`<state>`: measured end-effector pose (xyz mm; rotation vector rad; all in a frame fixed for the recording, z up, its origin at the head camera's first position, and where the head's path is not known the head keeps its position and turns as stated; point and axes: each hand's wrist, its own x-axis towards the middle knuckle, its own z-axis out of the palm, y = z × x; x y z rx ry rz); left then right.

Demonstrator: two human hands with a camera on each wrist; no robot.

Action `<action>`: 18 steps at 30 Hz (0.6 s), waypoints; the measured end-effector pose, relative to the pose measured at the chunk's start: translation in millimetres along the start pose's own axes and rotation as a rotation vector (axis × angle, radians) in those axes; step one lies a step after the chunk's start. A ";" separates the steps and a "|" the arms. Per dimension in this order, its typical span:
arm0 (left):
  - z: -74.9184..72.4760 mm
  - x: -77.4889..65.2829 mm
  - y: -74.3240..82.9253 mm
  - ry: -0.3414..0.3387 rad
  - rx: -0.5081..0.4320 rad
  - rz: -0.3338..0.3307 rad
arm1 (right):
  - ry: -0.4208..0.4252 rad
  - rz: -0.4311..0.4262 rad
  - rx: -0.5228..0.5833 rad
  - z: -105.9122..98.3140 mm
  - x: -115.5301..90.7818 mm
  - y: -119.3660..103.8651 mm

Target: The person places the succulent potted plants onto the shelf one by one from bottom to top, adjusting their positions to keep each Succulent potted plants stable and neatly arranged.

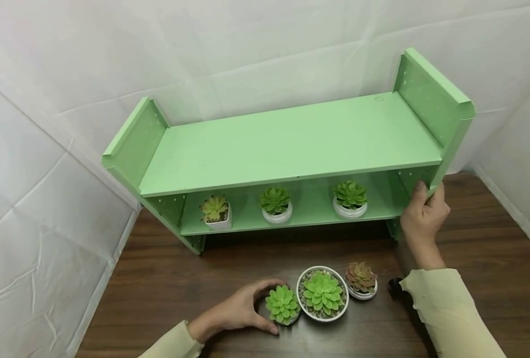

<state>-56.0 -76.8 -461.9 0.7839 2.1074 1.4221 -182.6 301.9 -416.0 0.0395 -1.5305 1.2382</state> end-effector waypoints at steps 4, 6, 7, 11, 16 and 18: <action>1.1 0.9 -2.9 -0.004 0.009 -0.010 | -0.005 0.003 -0.001 -1.0 -1.5 5.3; 1.8 1.2 -3.6 0.001 0.000 -0.012 | -0.007 0.001 -0.005 -0.9 -1.7 5.5; 2.2 1.4 -3.9 0.005 0.000 -0.010 | -0.005 0.001 -0.003 -0.7 -1.7 5.3; 3.8 2.2 -5.0 0.028 -0.002 -0.008 | 0.003 0.000 0.000 0.6 -1.1 2.6; 4.7 3.6 -5.5 0.048 0.011 -0.011 | 0.017 -0.004 -0.005 3.1 -0.1 -7.9; 4.8 3.8 -5.3 0.051 0.012 -0.016 | 0.021 -0.003 -0.011 3.7 0.0 -12.3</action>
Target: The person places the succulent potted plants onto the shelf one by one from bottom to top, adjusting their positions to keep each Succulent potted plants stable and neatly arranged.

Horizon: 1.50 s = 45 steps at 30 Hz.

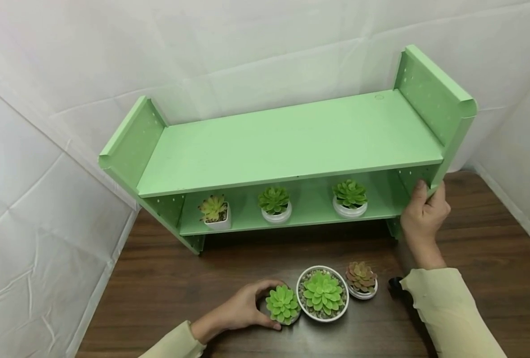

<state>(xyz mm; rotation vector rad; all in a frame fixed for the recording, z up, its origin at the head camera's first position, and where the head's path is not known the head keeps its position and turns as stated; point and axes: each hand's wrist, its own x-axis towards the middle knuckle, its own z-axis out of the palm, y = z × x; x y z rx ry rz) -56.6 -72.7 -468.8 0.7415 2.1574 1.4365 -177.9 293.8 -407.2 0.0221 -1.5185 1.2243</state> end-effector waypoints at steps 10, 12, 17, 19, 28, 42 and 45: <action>-0.2 0.1 0.3 0.020 0.015 -0.004 | 0.004 0.002 -0.015 -0.8 0.8 2.5; -0.3 -0.3 0.4 0.017 0.017 -0.001 | 0.002 0.000 -0.014 -0.9 0.4 5.4; -1.5 -1.2 0.7 0.010 0.033 0.004 | -0.002 -0.002 -0.011 -1.3 0.0 13.1; -2.0 -1.7 1.0 0.010 0.039 0.007 | -0.005 -0.002 -0.012 -1.7 -0.1 15.3; -5.0 -6.3 4.4 0.038 0.027 -0.007 | -0.007 -0.005 -0.014 -2.3 -0.4 14.0; -16.6 -8.2 8.4 0.062 0.055 0.049 | -0.004 0.004 0.007 -0.9 0.4 3.3; -18.7 -9.8 10.3 0.069 0.053 0.034 | -0.009 0.004 0.004 -1.6 -0.4 9.2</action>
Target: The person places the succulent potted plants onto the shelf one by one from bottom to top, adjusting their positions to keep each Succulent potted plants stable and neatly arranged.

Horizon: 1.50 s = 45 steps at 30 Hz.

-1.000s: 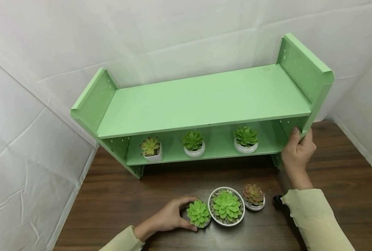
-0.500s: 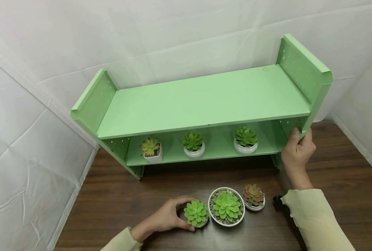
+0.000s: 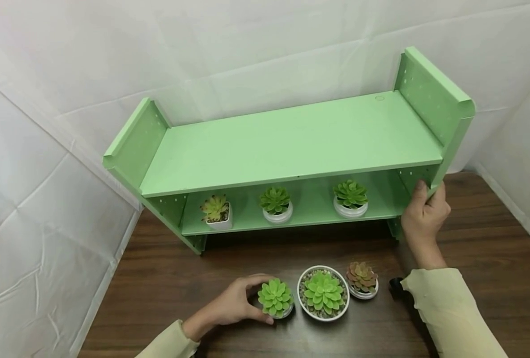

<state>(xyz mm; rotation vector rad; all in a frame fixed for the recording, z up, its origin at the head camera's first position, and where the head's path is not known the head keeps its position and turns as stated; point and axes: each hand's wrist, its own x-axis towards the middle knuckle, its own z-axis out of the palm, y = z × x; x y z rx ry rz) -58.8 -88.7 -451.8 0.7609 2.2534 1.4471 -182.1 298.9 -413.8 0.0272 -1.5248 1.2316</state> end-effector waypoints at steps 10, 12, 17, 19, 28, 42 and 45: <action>-7.4 1.2 6.2 -0.010 0.014 0.022 | 0.019 0.006 -0.016 3.3 2.9 -5.5; -8.0 1.1 6.7 -0.010 0.024 0.025 | 0.018 0.011 -0.027 2.7 3.2 0.9; -9.2 -0.9 7.1 -0.001 0.017 0.042 | 0.001 0.017 -0.030 0.7 0.8 9.9; -10.1 -1.7 7.7 0.002 0.004 0.050 | -0.006 0.015 -0.036 0.1 -0.7 10.6; -20.3 -5.2 27.3 0.044 -0.022 0.098 | -0.002 0.018 -0.012 1.7 -2.0 4.1; -34.4 -11.6 53.3 0.073 -0.198 0.107 | 0.025 0.026 -0.030 1.4 -2.4 -2.2; -36.6 -10.3 58.7 0.093 -0.223 0.069 | 0.038 0.029 -0.017 2.2 -0.9 -11.8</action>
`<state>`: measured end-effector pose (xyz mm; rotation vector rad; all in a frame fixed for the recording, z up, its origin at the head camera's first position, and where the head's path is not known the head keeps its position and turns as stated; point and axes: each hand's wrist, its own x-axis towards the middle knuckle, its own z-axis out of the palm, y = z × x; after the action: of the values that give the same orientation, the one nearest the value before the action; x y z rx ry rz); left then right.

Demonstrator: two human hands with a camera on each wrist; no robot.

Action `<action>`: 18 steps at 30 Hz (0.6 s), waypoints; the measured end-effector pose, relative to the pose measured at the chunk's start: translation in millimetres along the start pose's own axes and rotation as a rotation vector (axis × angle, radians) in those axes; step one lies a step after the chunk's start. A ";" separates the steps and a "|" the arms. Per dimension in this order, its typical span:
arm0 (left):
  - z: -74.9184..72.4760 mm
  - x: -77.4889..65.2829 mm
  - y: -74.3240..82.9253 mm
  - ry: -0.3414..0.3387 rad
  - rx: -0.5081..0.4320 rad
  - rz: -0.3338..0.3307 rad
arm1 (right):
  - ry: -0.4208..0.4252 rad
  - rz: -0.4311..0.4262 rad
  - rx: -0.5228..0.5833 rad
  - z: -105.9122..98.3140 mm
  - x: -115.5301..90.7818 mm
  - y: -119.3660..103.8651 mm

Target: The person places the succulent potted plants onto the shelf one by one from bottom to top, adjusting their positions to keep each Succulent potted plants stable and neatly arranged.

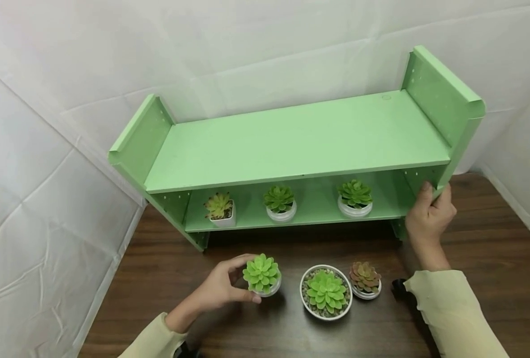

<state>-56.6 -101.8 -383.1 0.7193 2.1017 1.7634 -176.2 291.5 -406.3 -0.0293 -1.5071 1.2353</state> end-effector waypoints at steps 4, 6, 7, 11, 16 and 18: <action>-0.2 2.3 6.7 0.043 -0.001 -0.020 | 0.007 0.000 0.003 0.6 0.8 -8.7; -0.3 2.4 9.8 0.072 0.007 -0.018 | 0.002 -0.003 -0.003 0.9 0.8 -10.3; -0.6 2.5 10.8 0.086 0.012 -0.016 | 0.002 -0.001 -0.001 1.1 0.7 -10.6; -2.3 2.9 14.9 0.133 0.025 -0.002 | 0.001 0.002 -0.004 0.7 0.3 -10.1; -4.2 2.2 19.2 0.161 0.034 0.019 | 0.002 0.005 -0.014 0.4 -0.3 -7.6; -4.8 1.6 21.4 0.174 0.037 0.036 | 0.000 0.006 -0.015 1.0 -0.7 -8.0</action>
<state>-56.6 -102.4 -361.1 0.6374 2.2521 1.8716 -172.1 286.8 -401.2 -0.0434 -1.5172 1.2285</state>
